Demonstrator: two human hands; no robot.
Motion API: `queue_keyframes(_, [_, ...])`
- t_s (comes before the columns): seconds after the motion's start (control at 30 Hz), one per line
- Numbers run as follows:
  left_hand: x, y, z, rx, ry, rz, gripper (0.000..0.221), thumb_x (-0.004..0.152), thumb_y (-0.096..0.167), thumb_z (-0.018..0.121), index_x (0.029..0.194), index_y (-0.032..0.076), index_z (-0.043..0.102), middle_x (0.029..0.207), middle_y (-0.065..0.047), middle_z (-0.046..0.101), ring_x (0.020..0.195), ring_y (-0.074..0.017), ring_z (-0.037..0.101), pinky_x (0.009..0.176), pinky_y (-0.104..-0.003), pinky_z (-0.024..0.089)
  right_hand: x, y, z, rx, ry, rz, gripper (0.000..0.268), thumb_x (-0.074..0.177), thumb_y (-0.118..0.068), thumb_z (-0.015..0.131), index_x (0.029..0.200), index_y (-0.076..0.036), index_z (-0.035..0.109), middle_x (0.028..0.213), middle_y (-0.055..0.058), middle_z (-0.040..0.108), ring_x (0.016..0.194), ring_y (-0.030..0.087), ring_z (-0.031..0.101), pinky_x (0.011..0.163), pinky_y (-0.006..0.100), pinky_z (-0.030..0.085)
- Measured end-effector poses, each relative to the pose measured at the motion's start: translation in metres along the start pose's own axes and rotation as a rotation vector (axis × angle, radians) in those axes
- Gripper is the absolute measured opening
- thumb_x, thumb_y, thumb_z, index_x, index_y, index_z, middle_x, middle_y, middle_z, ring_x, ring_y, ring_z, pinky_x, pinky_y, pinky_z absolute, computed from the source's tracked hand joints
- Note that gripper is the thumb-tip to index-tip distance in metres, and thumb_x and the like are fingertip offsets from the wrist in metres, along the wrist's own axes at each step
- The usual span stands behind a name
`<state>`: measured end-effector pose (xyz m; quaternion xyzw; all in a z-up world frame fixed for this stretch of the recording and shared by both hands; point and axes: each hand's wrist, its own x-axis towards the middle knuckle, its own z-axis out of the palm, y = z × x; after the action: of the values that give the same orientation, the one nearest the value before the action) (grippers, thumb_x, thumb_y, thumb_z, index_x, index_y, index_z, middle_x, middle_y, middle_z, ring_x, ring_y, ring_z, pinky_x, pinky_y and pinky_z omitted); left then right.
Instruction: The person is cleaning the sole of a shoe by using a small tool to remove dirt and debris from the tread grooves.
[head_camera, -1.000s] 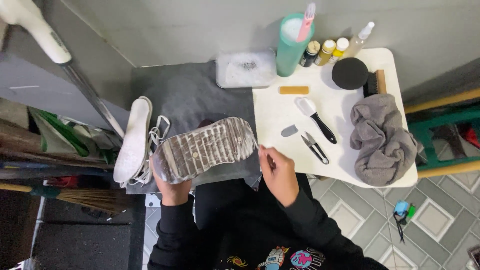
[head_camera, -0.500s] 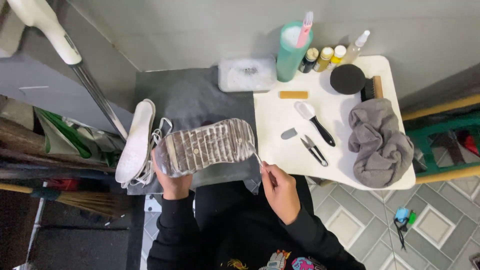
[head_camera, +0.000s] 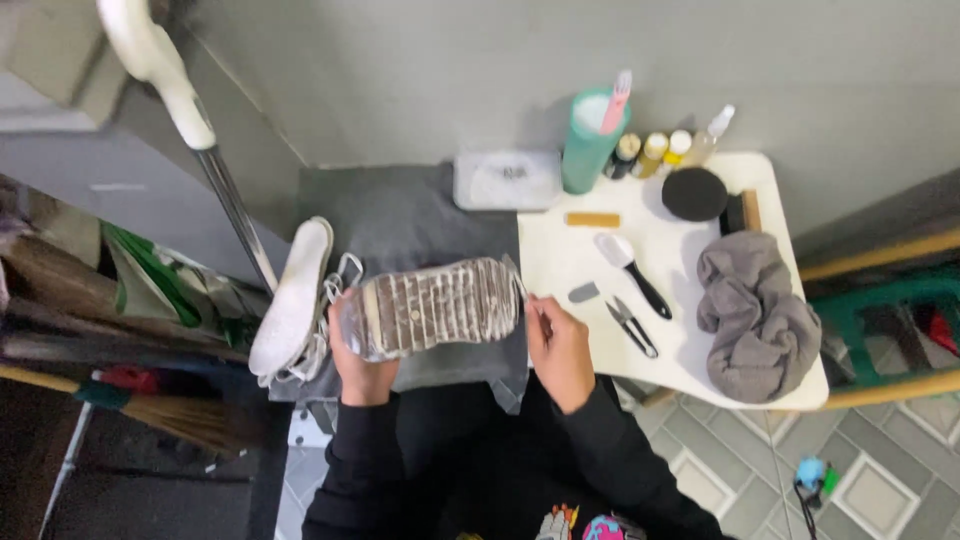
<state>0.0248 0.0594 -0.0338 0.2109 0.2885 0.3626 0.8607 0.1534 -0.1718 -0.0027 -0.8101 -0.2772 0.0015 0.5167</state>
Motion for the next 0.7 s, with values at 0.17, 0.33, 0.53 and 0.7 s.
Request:
queue_keyframes(0.17, [0.0, -0.002, 0.008, 0.083, 0.016, 0.042, 0.033, 0.104, 0.037, 0.052, 0.106, 0.009, 0.069, 0.098, -0.013, 0.073, 0.089, -0.0294, 0.071, 0.079, -0.043, 0.058, -0.029, 0.01, -0.009, 0.057, -0.044, 0.008, 0.017, 0.103, -0.01, 0.057, 0.092, -0.003, 0.068, 0.062, 0.011, 0.06, 0.049, 0.013, 0.051, 0.049, 0.027, 0.043])
queue_keyframes(0.33, [0.009, -0.009, -0.006, 0.099, 0.059, 0.128, 0.03, 0.108, 0.032, 0.045, 0.115, 0.013, 0.066, 0.103, -0.009, 0.07, 0.099, -0.028, 0.069, 0.086, -0.041, 0.055, -0.058, 0.022, -0.013, 0.084, -0.074, -0.007, 0.014, 0.101, -0.014, 0.06, 0.095, -0.003, 0.067, 0.065, 0.003, 0.057, 0.056, 0.007, 0.031, 0.053, 0.023, 0.034])
queue_keyframes(0.53, [0.01, -0.009, -0.016, -0.007, 0.056, -0.007, 0.027, 0.102, 0.037, 0.053, 0.109, 0.016, 0.068, 0.1, -0.009, 0.071, 0.098, -0.0285, 0.069, 0.083, -0.042, 0.056, -0.035, 0.02, -0.006, 0.074, -0.084, -0.047, 0.015, 0.104, -0.012, 0.057, 0.094, -0.003, 0.065, 0.062, 0.001, 0.049, 0.052, 0.005, 0.039, 0.049, 0.023, 0.034])
queue_keyframes(0.7, [0.0, -0.008, -0.007, 0.115, -0.005, 0.154, 0.017, 0.1, 0.022, 0.059, 0.113, 0.012, 0.064, 0.105, -0.011, 0.068, 0.096, -0.0287, 0.068, 0.082, -0.044, 0.057, -0.014, 0.014, -0.003, 0.104, -0.075, -0.058, 0.017, 0.105, -0.016, 0.056, 0.101, -0.002, 0.066, 0.06, 0.002, 0.04, 0.051, 0.008, 0.032, 0.05, 0.027, 0.028])
